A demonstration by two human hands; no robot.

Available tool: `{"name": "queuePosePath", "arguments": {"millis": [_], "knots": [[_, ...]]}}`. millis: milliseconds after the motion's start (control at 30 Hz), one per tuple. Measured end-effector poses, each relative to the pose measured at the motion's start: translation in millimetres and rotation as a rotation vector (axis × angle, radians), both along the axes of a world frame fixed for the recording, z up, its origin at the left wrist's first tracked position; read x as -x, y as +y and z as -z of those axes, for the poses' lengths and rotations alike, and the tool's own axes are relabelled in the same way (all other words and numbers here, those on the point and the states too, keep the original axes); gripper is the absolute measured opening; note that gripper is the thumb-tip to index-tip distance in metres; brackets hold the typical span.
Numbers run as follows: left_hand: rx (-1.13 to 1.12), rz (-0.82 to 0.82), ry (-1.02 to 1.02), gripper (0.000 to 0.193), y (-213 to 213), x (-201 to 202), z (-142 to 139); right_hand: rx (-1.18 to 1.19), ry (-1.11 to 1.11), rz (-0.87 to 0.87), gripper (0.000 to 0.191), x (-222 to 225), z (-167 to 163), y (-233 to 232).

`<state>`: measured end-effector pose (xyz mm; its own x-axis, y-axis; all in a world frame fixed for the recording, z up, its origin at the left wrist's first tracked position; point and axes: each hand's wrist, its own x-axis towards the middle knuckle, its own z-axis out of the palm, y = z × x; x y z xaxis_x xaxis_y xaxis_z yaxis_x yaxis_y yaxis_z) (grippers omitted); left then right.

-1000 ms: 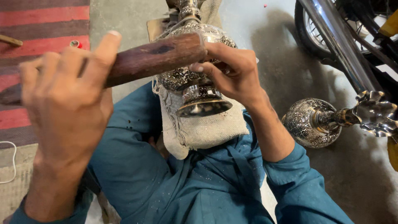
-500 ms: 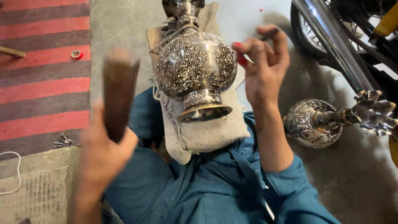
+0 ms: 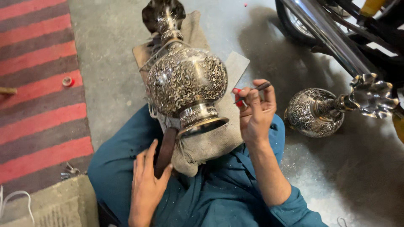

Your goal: The person sits on the floor with an ornate metal vase resting on a cloth cushion on their lap. They hold a small punch against the vase's embossed surface and repeatedly strike it with a wooden mallet, repositioning the punch around the vase to work the decorative pattern, occasionally steadying the vase with a hand.

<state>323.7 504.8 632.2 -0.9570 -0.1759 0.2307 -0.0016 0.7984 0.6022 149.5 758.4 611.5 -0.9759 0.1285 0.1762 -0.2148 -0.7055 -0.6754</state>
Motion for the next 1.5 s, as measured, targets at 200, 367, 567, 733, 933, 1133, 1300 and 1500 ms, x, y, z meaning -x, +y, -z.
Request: {"name": "queuePosePath", "arguments": {"millis": [200,367,567,733,933,1133,1300,1500], "knots": [[-0.102,0.206,0.261,0.075,58,50,-35,0.065,0.071,0.162,0.027,9,-28,4],[-0.052,0.366,0.434,0.074,79,74,-29,0.115,0.1,0.324,0.027,20,-38,1],[0.054,0.39,0.328,0.076,79,69,-40,0.081,0.009,0.343,0.026,19,-27,3],[0.079,0.358,0.217,0.066,45,89,-72,0.026,0.066,0.226,0.025,45,-55,-19],[0.091,-0.021,-0.003,0.064,12,61,-59,-0.371,0.286,-0.113,0.026,66,-107,-10],[-0.42,-0.167,-0.495,0.071,14,16,-15,-0.69,0.506,-0.337,0.021,84,-164,-13],[-0.614,-0.417,-0.516,0.058,20,12,-12,-0.898,0.583,-0.368,0.022,94,-193,-15],[-0.952,-0.043,0.104,0.05,11,26,-60,-0.913,0.632,-0.317,0.022,91,-189,-24]]}}
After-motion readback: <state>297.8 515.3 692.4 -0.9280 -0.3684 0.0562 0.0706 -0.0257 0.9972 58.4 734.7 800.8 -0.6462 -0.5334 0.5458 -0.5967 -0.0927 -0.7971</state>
